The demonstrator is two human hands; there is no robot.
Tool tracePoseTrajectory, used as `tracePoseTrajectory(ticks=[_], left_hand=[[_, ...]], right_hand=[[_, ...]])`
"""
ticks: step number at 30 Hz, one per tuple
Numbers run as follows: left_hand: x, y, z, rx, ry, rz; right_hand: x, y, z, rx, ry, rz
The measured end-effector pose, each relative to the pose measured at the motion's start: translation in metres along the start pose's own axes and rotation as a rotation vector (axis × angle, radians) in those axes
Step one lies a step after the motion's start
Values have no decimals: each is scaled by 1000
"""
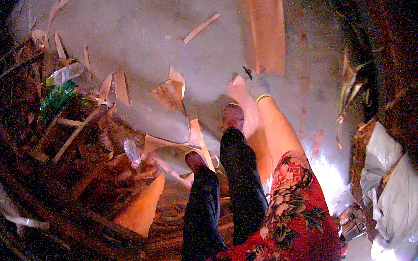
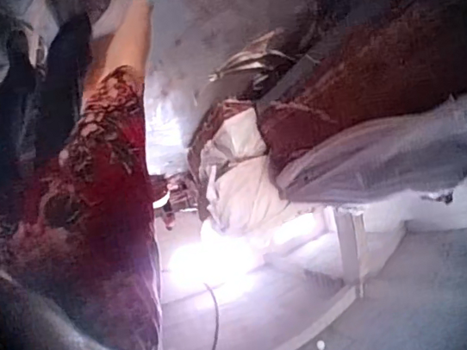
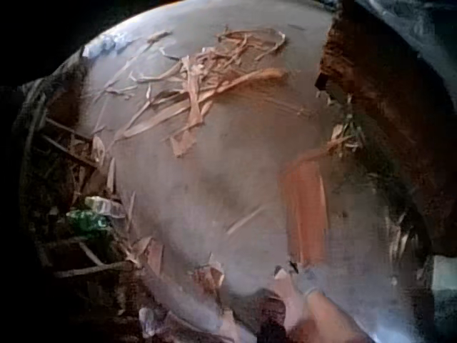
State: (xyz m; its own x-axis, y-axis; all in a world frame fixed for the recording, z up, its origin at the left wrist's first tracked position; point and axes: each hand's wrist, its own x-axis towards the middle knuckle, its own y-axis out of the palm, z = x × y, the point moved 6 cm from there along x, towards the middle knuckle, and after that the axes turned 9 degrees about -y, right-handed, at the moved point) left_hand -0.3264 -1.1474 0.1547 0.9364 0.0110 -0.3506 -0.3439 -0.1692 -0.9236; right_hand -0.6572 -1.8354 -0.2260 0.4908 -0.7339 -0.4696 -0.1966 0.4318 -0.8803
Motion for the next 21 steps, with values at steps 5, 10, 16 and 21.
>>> tracePoseTrajectory(ticks=[5, 10, 16, 21], left_hand=[[9, 17, -14, 40, -30, -4], [-3, 1, -16, 76, -32, -32], [-3, -19, -25, 39, 55, -32], [-8, -53, -28, 9, 126, -85]], right_hand=[[45, 56, -38, 383, 143, -130], [2, 37, 10, 1239, 558, -54], [-85, -36, 25, 1849, 128, 316], [-137, -104, 70, 2216, -90, 427]])
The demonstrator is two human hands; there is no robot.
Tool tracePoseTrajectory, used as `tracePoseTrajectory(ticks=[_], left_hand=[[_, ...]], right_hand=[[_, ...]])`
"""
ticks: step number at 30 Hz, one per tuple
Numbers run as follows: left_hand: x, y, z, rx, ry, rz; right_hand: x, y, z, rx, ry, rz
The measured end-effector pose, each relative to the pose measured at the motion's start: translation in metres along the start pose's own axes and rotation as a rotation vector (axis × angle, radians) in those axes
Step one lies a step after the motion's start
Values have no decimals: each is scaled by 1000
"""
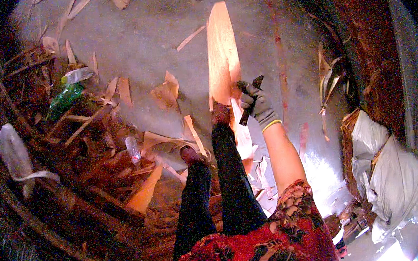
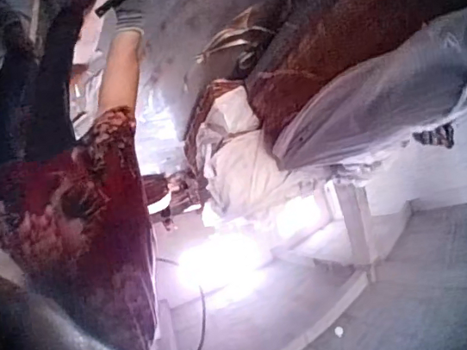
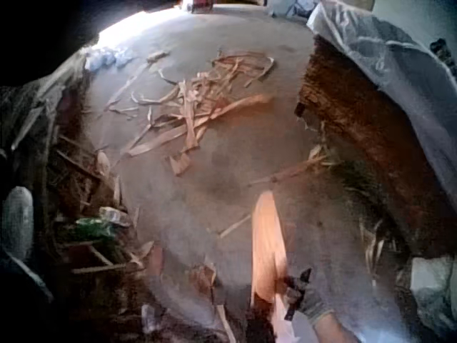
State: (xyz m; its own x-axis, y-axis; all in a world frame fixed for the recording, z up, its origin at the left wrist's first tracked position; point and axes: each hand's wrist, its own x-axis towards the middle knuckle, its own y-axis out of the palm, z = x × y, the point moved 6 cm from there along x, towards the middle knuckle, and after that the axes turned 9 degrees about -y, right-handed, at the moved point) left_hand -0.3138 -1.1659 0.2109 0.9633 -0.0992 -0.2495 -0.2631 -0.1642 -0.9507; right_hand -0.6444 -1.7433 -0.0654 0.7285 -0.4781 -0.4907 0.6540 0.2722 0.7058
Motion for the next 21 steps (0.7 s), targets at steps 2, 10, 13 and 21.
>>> tracePoseTrajectory(ticks=[2, 10, 13, 21], left_hand=[[2, -19, -7, 3, 47, -25], [-39, -92, -112, -446, 388, -36], [-85, -40, -199, -155, 689, 162], [-242, 22, -370, -397, 1780, 147]], right_hand=[[-21, 29, 1, -15, 8, 26], [-139, 117, 20, -348, 95, -85], [-206, 180, 39, -597, 78, -32], [-317, 256, 41, -757, 189, 132]])
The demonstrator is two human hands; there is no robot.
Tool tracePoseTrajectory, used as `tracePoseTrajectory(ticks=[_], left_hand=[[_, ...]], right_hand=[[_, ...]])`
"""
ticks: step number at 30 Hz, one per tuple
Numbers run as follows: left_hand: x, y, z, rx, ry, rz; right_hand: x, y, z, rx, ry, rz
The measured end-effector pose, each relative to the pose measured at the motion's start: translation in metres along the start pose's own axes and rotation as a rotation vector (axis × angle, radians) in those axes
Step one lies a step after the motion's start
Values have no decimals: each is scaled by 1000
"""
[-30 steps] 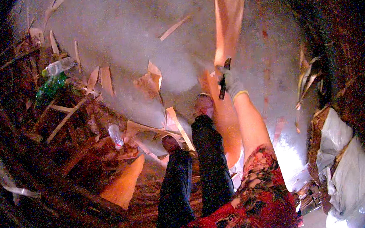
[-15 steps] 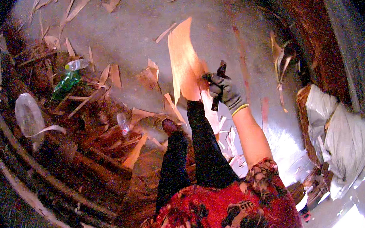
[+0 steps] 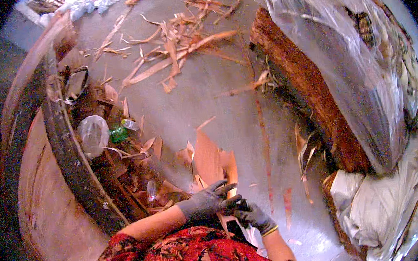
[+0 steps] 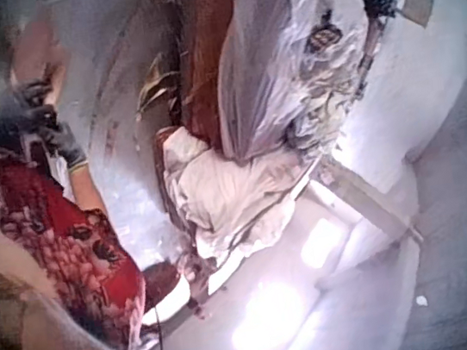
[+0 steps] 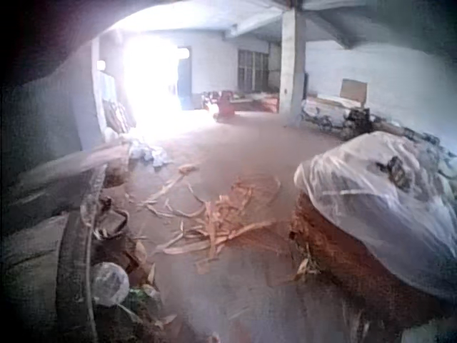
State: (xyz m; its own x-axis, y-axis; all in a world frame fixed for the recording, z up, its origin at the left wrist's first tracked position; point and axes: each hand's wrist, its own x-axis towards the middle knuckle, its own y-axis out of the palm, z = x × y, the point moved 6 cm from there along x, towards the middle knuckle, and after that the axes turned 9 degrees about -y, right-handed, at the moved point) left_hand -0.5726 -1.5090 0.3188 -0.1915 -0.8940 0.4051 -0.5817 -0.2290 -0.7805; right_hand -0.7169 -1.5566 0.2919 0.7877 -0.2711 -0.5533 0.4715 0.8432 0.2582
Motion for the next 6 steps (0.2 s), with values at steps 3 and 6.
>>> tracePoseTrajectory(ticks=[3, 6], left_hand=[[18, 25, 7, 241, -65, 420], [42, -5, -6, 371, -72, 417]], right_hand=[[-6, -12, -7, 311, -124, -135], [16, -6, 8, 143, -151, -163]])
